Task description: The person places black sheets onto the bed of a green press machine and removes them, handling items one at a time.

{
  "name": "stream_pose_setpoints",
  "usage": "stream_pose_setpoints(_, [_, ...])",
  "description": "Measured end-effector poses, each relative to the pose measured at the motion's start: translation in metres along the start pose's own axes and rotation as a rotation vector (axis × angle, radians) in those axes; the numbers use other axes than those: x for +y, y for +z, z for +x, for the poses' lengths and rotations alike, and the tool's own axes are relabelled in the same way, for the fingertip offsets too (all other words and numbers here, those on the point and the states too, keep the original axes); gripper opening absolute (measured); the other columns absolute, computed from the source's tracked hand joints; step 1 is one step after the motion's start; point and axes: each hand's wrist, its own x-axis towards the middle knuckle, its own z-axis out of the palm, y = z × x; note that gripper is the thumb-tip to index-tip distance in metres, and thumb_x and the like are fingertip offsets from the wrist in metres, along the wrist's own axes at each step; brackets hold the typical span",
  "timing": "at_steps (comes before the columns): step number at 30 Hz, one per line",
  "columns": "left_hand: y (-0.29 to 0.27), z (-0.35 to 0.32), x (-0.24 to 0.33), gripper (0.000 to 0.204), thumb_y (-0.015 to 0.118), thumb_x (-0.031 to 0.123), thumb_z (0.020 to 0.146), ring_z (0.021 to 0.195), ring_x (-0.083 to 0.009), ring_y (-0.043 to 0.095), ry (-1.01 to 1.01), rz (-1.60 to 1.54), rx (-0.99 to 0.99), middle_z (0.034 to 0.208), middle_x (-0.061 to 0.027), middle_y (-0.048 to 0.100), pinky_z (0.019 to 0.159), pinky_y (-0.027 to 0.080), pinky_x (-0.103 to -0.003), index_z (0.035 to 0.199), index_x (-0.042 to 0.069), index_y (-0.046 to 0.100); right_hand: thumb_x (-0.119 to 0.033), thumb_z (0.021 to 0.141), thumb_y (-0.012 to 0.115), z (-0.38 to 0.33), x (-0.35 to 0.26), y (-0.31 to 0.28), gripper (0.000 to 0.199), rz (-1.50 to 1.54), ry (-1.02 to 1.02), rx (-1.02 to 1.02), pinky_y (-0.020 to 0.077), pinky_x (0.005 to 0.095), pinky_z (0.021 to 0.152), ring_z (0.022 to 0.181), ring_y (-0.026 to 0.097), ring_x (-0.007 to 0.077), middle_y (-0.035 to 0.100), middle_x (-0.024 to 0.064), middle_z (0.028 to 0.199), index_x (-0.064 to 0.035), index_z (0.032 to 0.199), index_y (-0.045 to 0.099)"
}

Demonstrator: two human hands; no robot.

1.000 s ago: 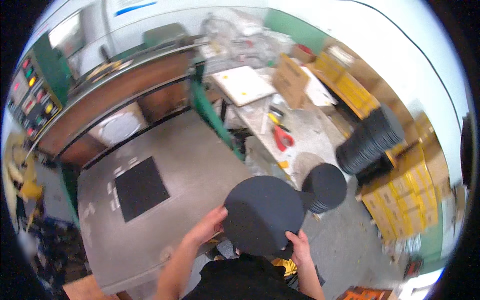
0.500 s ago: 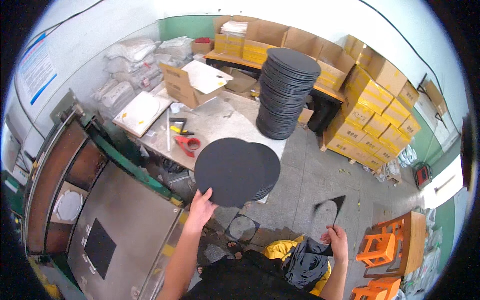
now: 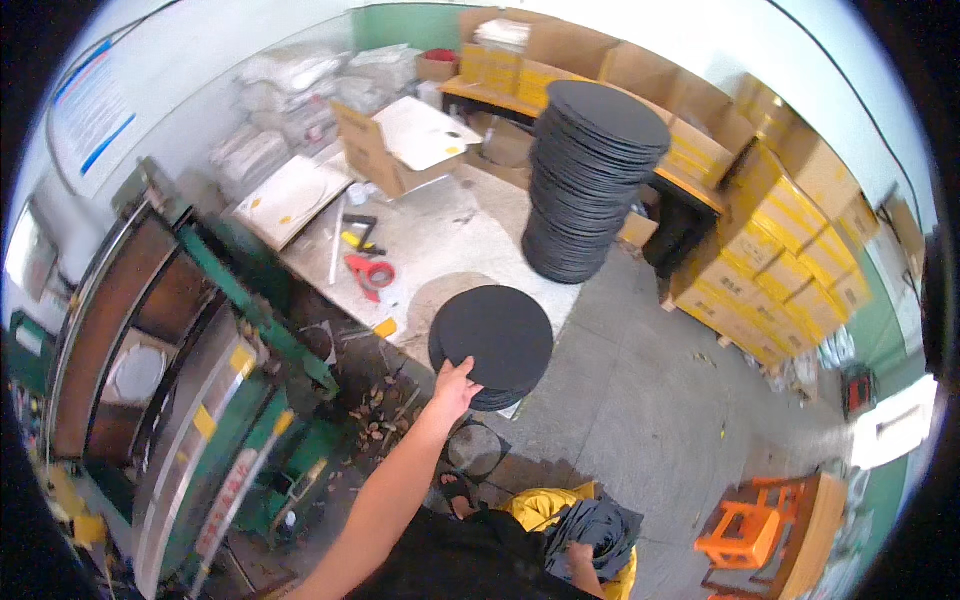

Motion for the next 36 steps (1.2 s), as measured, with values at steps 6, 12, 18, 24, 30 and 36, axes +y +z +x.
stream_pose_setpoints(6, [-0.032,-0.041,0.02,0.038,0.058,0.025,0.095,0.103,-0.0261,0.062,0.09,0.117,0.02,0.119,-0.0107,0.061,0.091,0.049,-0.035,0.124,0.001,0.049,-0.031,0.097,0.05,0.084,-0.046,0.052,0.033,0.242,-0.018,-0.406,0.0517,0.042,0.057,0.077,0.06,0.0286,0.061,0.0162,0.106,-0.005,0.115,0.059])
stream_pose_setpoints(12, [-0.248,-0.199,-0.025,0.025,0.06,0.026,0.09,0.09,-0.0217,0.067,0.483,0.854,0.796,0.091,-0.0114,0.07,0.081,0.051,-0.032,0.101,0.005,0.066,-0.019,0.092,0.054,0.097,-0.173,0.074,0.021,0.032,-0.23,-0.734,0.0538,0.0382,0.057,0.073,0.062,0.0241,0.064,0.0164,0.1,-0.0016,0.104,0.055])
stream_pose_setpoints(18, [-0.477,-0.447,-0.215,0.019,0.056,0.016,0.086,0.075,-0.0209,0.068,0.411,0.032,1.946,0.076,-0.0091,0.069,0.071,0.053,-0.034,0.097,0.003,0.064,-0.018,0.091,0.056,0.087,-0.276,0.152,0.024,-0.651,-0.57,-0.62,0.058,0.0429,0.062,0.08,0.066,0.03,0.063,0.0199,0.097,0.0018,0.105,0.054])
stream_pose_setpoints(24, [-0.516,-0.647,-0.311,0.019,0.059,0.016,0.088,0.076,-0.0234,0.066,0.471,-0.364,2.464,0.088,-0.0141,0.068,0.072,0.052,-0.035,0.097,0.0,0.062,-0.016,0.09,0.056,0.009,-0.287,0.267,0.024,-0.905,-0.743,-0.709,0.0578,0.0431,0.061,0.078,0.066,0.0306,0.064,0.0197,0.094,0.0019,0.105,0.055])
stream_pose_setpoints(30, [-0.535,-0.754,-0.327,0.05,0.072,0.037,0.08,0.094,-0.0307,0.062,0.388,-0.357,2.74,0.099,-0.0183,0.064,0.085,0.047,-0.039,0.108,-0.002,0.058,-0.015,0.09,0.057,-0.059,-0.23,0.347,0.023,-1.064,-0.838,-0.923,0.0577,0.0433,0.06,0.076,0.066,0.0311,0.064,0.0195,0.091,0.0019,0.105,0.055])
stream_pose_setpoints(36, [-0.584,-0.768,-0.31,0.065,0.079,0.04,0.074,0.104,-0.0347,0.059,0.211,-0.412,2.579,0.109,-0.019,0.061,0.092,0.045,-0.043,0.117,-0.001,0.053,-0.026,0.089,0.058,-0.109,-0.186,0.336,0.022,-1.377,-1.01,-0.812,0.0477,0.0374,0.054,0.064,0.055,0.021,0.059,0.0098,0.077,-0.0051,0.097,0.06])
